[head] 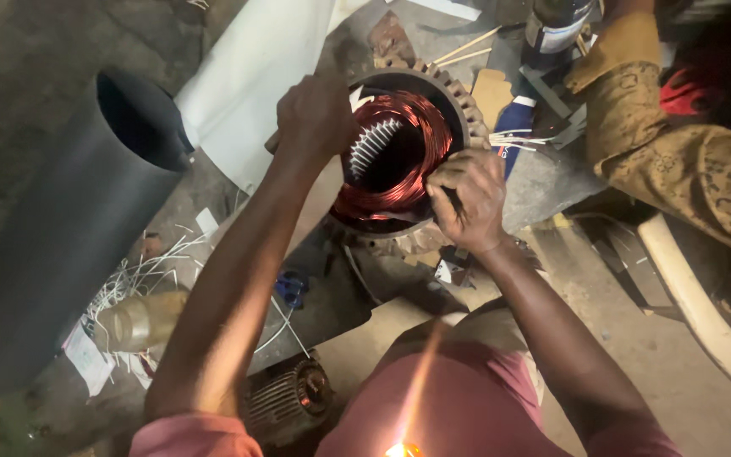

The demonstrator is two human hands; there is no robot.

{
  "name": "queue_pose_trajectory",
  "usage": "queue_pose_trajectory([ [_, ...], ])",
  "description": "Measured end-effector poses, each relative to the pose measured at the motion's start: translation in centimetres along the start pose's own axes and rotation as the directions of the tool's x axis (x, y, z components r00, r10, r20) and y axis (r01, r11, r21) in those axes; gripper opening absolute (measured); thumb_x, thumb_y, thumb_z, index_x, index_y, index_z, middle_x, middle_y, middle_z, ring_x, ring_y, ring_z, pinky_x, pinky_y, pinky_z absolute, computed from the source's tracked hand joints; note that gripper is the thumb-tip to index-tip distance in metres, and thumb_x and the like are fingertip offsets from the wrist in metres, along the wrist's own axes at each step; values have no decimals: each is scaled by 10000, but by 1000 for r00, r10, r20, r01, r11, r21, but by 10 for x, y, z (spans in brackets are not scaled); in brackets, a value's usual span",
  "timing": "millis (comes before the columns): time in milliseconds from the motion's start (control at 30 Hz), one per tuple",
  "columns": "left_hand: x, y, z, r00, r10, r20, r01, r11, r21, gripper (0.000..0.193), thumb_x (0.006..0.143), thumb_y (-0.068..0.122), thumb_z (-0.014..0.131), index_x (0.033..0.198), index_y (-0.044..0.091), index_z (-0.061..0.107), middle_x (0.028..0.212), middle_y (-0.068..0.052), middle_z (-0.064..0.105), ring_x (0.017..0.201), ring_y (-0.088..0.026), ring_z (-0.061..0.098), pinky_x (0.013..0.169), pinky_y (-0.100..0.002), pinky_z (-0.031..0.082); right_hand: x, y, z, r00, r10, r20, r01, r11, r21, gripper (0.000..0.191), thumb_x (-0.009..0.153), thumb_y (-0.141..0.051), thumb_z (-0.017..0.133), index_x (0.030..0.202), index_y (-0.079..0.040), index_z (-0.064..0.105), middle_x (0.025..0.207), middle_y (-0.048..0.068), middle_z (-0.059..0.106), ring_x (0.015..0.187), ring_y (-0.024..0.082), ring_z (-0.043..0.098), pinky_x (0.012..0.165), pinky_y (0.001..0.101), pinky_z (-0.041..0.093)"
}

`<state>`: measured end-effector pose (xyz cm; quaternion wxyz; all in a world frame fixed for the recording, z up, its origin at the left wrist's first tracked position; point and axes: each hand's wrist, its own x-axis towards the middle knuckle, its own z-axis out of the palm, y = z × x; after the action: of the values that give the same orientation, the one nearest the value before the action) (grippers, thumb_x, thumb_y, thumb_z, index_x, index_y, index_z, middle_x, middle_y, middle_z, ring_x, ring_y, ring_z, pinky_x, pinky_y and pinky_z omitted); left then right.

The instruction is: The person places white insulating paper into the slots of a copper-wound motor stator. They use scissors to cut a sheet of black insulating material and then insert the cut piece into the stator slots. The person continues to adjust and insert additional white paper into the stator.

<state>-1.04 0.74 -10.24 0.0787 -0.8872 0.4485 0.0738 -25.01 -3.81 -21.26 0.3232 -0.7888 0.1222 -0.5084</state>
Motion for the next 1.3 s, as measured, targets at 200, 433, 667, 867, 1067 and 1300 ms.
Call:
queue_pose_trajectory([
  [200, -11, 6, 7, 985, 109, -134, -106, 994, 30, 226, 866, 213, 727, 982, 21, 700, 886, -232, 737, 810, -413, 733, 672, -507, 576, -1, -1, 0, 1000, -5, -31, 5, 1000, 3, 75, 953, -119, 746, 980, -73, 694, 999, 87, 674, 1039, 324, 617, 955, 454, 469],
  [433, -4, -2, 15, 924, 254, -286, -254, 966, 38, 164, 878, 128, 599, 861, 41, 738, 832, -213, 731, 750, -416, 721, 661, -526, 562, -1, -4, -2, 1000, -6, -22, 6, 1000, 2, 72, 972, -110, 733, 1000, -68, 681, 1010, 96, 670, 1042, 339, 607, 954, 466, 464],
  [667, -8, 9, 20, 978, 45, -203, -55, 998, -42, 236, 916, 230, 630, 930, 26, 747, 948, -252, 713, 835, -439, 712, 685, -529, 570, -1, -9, -2, 1000, 4, 2, -4, 1000, 2, 71, 948, -93, 715, 999, -64, 676, 1012, 110, 673, 1034, 341, 612, 963, 483, 455],
  [867, -30, 0, -9, 999, -39, 22, 40, 999, -15, 279, 781, 154, 694, 1028, 29, 733, 1037, -237, 730, 988, -422, 709, 829, -503, 574, 15, -9, -24, 988, 33, 148, -42, 997, 60, 122, 934, -142, 742, 1019, -76, 685, 1011, 117, 684, 1025, 328, 629, 949, 466, 470],
  [1067, -53, -1, -15, 970, -231, 79, 242, 955, -174, 300, 816, 150, 664, 1083, 62, 770, 1133, -219, 733, 1069, -407, 703, 911, -535, 552, 104, 17, -16, 881, 103, 461, -117, 993, 3, 261, 930, -223, 747, 1105, -57, 648, 1129, 164, 682, 1066, 354, 636, 911, 474, 512],
  [1300, -33, -11, -26, 915, -333, 228, 382, 897, -224, 495, 735, 156, 736, 1220, 70, 695, 1225, -222, 677, 1146, -383, 658, 970, -495, 518, 172, 45, 60, 659, -220, 720, 323, 946, -6, 458, 857, -307, 759, 1240, -67, 681, 1298, 186, 647, 1149, 441, 577, 902, 522, 495],
])
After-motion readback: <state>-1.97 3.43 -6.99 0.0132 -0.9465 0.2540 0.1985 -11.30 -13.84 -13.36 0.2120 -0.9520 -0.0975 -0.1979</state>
